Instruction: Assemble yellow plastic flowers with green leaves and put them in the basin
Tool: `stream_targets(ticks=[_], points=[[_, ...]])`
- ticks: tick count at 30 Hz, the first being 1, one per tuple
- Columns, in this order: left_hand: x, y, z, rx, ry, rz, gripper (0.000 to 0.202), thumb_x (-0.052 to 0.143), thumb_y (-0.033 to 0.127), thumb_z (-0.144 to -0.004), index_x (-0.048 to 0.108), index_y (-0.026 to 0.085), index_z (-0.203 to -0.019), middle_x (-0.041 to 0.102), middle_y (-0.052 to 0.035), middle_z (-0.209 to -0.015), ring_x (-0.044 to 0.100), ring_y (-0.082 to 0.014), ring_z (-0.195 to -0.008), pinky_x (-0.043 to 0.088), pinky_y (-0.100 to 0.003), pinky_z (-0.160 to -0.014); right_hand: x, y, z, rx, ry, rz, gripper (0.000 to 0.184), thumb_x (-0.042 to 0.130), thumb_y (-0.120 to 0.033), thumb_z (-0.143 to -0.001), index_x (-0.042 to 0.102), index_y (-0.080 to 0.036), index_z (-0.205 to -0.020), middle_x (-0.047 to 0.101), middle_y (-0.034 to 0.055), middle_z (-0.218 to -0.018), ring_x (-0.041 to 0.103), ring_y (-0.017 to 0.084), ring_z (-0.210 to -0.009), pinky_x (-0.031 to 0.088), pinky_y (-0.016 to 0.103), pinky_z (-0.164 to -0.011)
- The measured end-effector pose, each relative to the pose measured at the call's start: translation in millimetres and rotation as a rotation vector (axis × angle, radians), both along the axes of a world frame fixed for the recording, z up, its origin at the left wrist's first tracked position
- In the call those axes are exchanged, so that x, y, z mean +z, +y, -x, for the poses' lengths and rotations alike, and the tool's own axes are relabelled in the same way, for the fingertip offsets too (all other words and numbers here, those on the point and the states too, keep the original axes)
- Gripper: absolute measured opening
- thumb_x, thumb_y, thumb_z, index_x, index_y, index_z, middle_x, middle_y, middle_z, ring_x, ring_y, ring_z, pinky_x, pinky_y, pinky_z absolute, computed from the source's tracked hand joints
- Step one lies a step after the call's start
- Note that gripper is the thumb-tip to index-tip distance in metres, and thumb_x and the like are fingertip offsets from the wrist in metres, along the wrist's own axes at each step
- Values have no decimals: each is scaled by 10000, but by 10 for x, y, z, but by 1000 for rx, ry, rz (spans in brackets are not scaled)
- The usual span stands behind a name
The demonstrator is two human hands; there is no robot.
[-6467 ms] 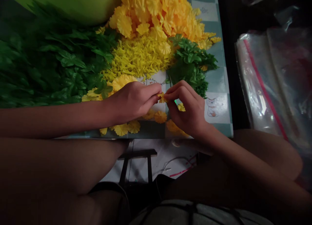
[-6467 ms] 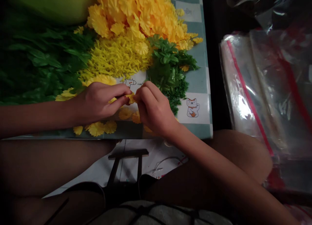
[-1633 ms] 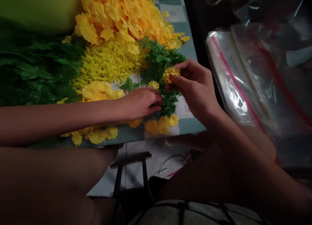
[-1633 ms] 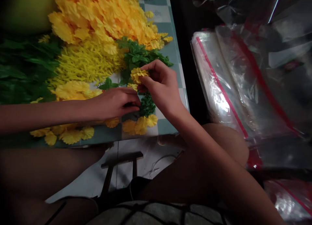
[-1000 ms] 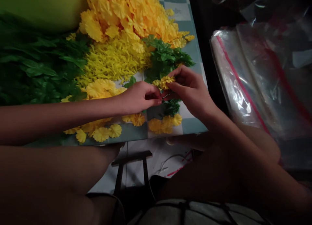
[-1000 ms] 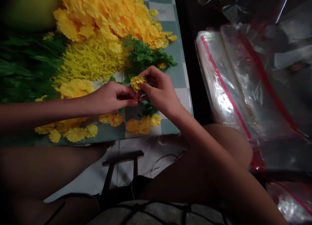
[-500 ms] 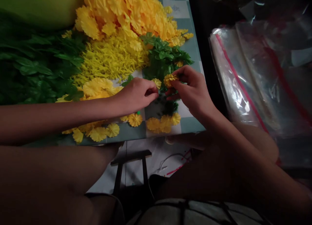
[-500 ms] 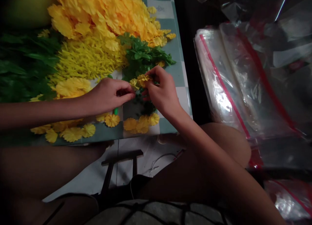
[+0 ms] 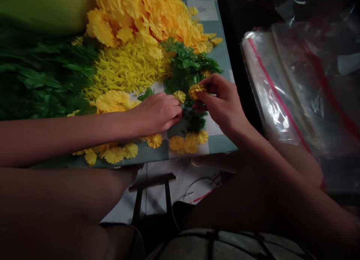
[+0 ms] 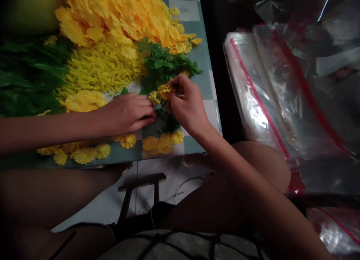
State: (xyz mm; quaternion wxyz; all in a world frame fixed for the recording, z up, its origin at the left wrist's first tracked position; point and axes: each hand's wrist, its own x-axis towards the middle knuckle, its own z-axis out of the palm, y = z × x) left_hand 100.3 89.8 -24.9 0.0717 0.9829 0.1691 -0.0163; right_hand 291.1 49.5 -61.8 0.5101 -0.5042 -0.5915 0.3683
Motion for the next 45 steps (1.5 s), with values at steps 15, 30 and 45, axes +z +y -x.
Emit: stream_targets(ticks=[15, 30, 45], points=[[127, -148, 247, 708, -470, 854, 87, 539, 193, -770, 514, 157, -695, 478, 43, -571, 429, -66, -481, 364, -197, -474, 250, -391, 463, 96, -301, -192, 239, 473, 0, -785, 558, -216, -843, 650, -18, -786, 644, 131, -715, 539, 262, -622], [80, -250, 379, 583, -526, 714, 107, 532, 259, -776, 501, 181, -710, 534, 9, -617, 518, -104, -551, 396, -212, -473, 143, -538, 607, 34, -510, -326, 197, 438, -73, -844, 485, -246, -926, 640, 8, -795, 630, 156, -715, 512, 274, -603], [87, -256, 322, 431, -507, 553, 102, 501, 207, -763, 441, 233, -685, 459, 28, -551, 431, -120, -491, 374, -286, -510, 64, -584, 634, -35, -653, -470, 142, 432, -94, -890, 478, -228, -905, 613, 38, -761, 608, 180, -722, 485, 294, -611]])
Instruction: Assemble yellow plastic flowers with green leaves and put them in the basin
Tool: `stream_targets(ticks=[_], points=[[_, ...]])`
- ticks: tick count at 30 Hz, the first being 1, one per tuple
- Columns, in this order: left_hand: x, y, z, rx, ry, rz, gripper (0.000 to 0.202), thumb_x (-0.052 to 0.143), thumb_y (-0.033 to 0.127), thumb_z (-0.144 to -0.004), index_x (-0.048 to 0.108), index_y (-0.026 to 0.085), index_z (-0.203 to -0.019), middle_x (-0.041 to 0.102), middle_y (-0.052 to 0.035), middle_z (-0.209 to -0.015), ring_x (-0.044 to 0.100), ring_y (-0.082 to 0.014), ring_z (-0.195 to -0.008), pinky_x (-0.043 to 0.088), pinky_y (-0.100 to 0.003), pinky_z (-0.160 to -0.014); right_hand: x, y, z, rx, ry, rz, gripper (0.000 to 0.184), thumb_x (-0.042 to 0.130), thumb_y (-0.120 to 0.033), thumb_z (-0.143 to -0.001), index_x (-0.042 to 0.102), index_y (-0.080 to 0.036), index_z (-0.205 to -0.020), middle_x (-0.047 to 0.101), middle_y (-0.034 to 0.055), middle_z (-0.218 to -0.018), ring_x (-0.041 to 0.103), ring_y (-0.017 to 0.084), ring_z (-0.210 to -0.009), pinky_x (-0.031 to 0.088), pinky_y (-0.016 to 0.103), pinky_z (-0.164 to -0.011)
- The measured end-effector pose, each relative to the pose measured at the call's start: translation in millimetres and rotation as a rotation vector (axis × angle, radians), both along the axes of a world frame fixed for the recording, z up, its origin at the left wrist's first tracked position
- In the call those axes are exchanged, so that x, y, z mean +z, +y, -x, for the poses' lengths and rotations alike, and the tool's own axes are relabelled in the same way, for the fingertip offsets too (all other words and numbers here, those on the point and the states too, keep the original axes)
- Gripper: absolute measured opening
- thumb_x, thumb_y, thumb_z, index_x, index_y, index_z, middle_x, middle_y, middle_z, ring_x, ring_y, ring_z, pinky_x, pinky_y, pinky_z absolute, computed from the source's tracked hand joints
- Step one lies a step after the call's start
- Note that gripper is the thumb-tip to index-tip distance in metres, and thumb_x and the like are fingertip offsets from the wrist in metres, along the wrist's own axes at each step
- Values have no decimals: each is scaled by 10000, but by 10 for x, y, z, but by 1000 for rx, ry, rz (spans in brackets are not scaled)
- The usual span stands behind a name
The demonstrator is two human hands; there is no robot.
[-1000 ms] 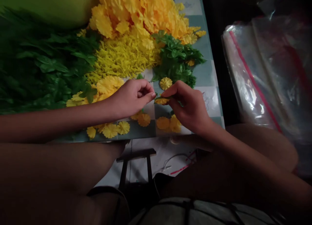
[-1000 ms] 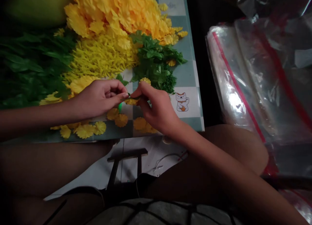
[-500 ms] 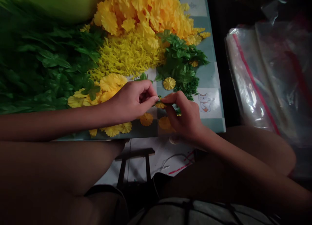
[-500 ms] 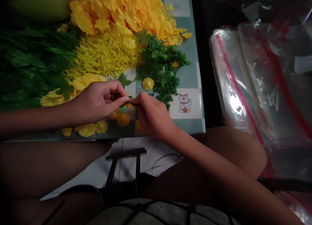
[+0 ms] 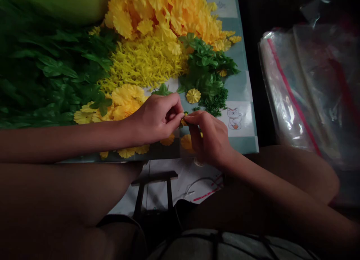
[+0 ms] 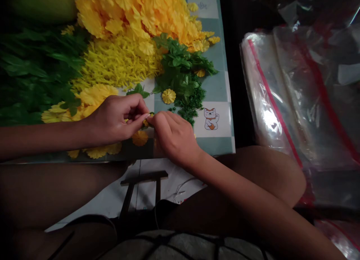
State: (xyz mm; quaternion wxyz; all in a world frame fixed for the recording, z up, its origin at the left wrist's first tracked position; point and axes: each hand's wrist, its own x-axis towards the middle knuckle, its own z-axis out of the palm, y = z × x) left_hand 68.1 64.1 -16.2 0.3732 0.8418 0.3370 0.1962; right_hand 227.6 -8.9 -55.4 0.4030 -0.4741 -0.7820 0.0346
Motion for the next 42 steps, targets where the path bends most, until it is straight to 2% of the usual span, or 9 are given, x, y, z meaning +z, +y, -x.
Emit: stream_targets(ticks=[8, 11, 14, 17, 19, 22, 29, 35, 42], points=[[-14, 7, 38, -52, -12, -104, 107, 496, 166, -752, 434, 229, -690, 441, 38, -549, 420, -113, -471, 346, -275, -480, 32, 14, 16, -20, -51, -8, 120, 432, -96, -880, 460, -212, -870, 601, 34, -697, 576, 172, -626, 453, 286, -559], [-18, 17, 28, -75, -34, -162, 113, 486, 142, -747, 427, 220, -691, 420, 51, -541, 402, -98, -455, 326, -256, -460, 54, 17, 33, -51, -15, 59, 140, 440, -89, -860, 461, -221, -904, 599, 22, -700, 568, 168, -600, 441, 286, -538], [-5, 28, 13, -73, -34, -176, 135, 484, 125, -735, 404, 222, -688, 399, 60, -526, 385, -92, -445, 329, -251, -468, 100, 42, 24, -52, 69, 160, 182, 443, -119, -858, 470, -226, -1003, 631, 51, -840, 606, 182, -674, 476, 307, -574], [16, 36, -3, -59, -7, -162, 161, 483, 120, -716, 373, 231, -679, 393, 55, -516, 388, -99, -449, 338, -263, -485, 143, 84, 0, 23, 142, 207, 251, 440, -105, -848, 485, -225, -1064, 640, 72, -978, 636, 200, -846, 520, 333, -697], [28, 39, -13, -57, -3, -160, 164, 477, 115, -712, 369, 233, -678, 389, 53, -511, 392, -103, -448, 345, -268, -492, 149, 107, -15, 61, 186, 224, 271, 439, -64, -832, 514, -229, -1033, 654, 50, -960, 639, 181, -855, 528, 321, -723], [36, 46, -28, -58, -37, -189, 169, 473, 100, -710, 375, 233, -676, 377, 57, -499, 390, -100, -441, 348, -265, -490, 122, 122, -22, 50, 288, 224, 238, 464, -47, -822, 550, -219, -963, 664, 23, -879, 634, 150, -768, 530, 288, -670], [54, 51, -27, -113, -89, -271, 157, 470, 70, -712, 405, 206, -669, 375, 77, -512, 356, -62, -434, 326, -222, -469, 90, 85, 7, 49, 415, 230, 224, 483, -28, -800, 568, -205, -907, 665, 24, -858, 635, 150, -772, 515, 287, -658], [61, 46, -12, -130, -96, -255, 173, 468, 78, -716, 389, 227, -675, 390, 60, -516, 401, -94, -449, 340, -251, -474, 97, 80, 47, 9, 478, 252, 185, 475, -41, -801, 563, -200, -834, 642, 19, -808, 616, 139, -732, 493, 283, -644], [67, 56, -4, -173, -59, -170, 123, 465, 94, -746, 428, 203, -703, 400, 60, -535, 383, -82, -449, 330, -241, -472, 112, 112, 28, 17, 662, 474, 114, 541, -102, -774, 504, -209, -754, 592, -5, -748, 569, 120, -606, 482, 279, -560]])
